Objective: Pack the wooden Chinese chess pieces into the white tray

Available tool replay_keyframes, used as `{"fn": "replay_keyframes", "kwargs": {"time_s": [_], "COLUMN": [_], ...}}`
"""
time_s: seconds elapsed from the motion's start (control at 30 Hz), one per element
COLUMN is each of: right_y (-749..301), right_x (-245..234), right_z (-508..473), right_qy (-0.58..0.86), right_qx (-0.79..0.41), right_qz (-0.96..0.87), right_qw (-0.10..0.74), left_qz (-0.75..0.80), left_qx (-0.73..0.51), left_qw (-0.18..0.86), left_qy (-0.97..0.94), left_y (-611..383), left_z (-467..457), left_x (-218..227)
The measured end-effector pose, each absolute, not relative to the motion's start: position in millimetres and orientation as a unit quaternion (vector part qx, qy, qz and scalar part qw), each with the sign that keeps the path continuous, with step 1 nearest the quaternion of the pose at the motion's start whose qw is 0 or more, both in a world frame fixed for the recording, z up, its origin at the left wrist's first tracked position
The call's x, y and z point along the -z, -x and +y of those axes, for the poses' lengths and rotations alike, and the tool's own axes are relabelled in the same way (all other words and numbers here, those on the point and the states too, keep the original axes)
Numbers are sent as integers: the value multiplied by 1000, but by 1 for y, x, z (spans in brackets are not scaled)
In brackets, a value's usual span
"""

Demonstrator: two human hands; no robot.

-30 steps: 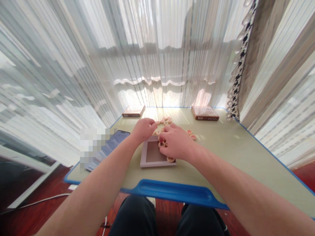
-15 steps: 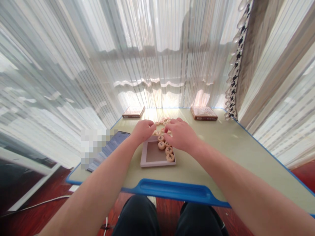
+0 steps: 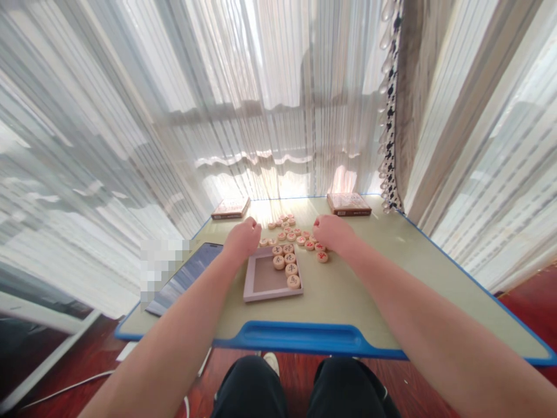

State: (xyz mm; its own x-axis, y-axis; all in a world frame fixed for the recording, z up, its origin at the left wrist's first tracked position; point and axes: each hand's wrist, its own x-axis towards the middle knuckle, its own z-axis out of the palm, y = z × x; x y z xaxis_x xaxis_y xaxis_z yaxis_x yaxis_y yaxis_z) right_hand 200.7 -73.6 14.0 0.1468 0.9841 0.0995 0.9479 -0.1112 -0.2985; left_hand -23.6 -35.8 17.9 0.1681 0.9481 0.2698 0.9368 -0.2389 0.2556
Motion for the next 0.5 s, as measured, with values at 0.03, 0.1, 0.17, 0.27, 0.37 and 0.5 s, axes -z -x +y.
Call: {"fn": "replay_keyframes", "kwargs": {"time_s": [0.03, 0.1, 0.17, 0.27, 0.37, 0.5], "right_y": [-200, -200, -199, -198, -197, -197], "right_x": [-15, -16, -16, -17, -20, -23], "right_z": [-74, -74, -74, -76, -78, -80], "right_qy": [742, 743, 741, 729, 725, 730], "right_qx": [-69, -86, -107, -141, -171, -188], "right_qz": [-649, -646, -644, -651, -649, -639], "right_qw": [151, 155, 157, 155, 151, 149], "left_qz": [612, 602, 589, 579, 574, 563], "left_qx": [-202, -222, -234, -265, -309, -359], "left_qw": [14, 15, 23, 45, 70, 116], "left_qy": [-764, -767, -773, -770, -755, -736], "left_y": [23, 22, 21, 21, 21, 22], "left_z": [-34, -31, -28, -24, -21, -16], "left_x": [-15, -9, -5, -1, 0, 3]}}
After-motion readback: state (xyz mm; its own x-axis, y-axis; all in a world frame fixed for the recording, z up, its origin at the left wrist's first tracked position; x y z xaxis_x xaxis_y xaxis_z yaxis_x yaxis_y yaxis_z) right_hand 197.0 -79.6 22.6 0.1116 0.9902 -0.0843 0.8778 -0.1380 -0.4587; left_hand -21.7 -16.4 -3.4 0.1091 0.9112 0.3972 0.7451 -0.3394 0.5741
